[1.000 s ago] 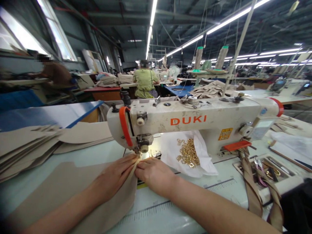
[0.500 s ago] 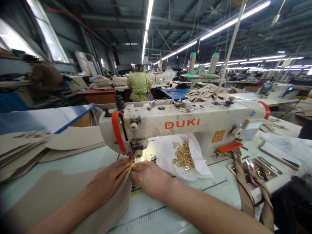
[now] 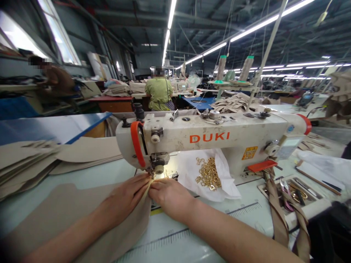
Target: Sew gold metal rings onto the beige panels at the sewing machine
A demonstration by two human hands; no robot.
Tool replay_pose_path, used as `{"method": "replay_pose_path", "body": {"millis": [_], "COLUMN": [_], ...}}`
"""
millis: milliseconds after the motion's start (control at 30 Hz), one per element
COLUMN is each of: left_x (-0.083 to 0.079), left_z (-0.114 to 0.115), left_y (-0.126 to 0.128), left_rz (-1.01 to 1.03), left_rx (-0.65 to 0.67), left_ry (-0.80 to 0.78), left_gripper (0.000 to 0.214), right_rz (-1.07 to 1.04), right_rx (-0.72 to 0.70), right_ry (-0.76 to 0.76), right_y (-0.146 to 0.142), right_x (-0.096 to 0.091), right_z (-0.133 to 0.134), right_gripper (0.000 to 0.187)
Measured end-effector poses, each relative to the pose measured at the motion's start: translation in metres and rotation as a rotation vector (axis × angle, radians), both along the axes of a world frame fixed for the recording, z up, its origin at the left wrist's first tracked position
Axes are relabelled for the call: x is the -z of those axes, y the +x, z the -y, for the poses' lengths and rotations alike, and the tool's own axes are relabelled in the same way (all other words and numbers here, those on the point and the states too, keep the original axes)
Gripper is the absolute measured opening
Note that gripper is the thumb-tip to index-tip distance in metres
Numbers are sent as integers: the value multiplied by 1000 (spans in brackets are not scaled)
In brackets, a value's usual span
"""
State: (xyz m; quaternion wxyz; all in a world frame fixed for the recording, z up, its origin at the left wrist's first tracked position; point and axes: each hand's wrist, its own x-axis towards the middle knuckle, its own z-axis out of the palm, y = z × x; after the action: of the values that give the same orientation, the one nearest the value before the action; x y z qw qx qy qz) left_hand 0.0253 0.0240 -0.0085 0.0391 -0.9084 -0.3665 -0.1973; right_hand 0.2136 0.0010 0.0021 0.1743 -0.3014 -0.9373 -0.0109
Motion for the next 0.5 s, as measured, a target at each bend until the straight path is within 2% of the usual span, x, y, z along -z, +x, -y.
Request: {"method": "replay_pose_path", "body": {"millis": [233, 300, 500], "left_x": [-2, -4, -5], "left_z": [1, 12, 64], "left_y": [3, -4, -33], "left_rz": [31, 37, 85], "left_rx": [-44, -47, -57], "left_ry": [-18, -19, -30], "left_gripper": [31, 31, 35], "right_rz": [-24, -10, -7], "right_rx": [-19, -56, -188], "right_ry": [15, 36, 72], "right_y": [2, -2, -21], "right_x": [0, 0, 5], "right_z": [-2, 4, 29], "right_gripper": [13, 13, 18]}}
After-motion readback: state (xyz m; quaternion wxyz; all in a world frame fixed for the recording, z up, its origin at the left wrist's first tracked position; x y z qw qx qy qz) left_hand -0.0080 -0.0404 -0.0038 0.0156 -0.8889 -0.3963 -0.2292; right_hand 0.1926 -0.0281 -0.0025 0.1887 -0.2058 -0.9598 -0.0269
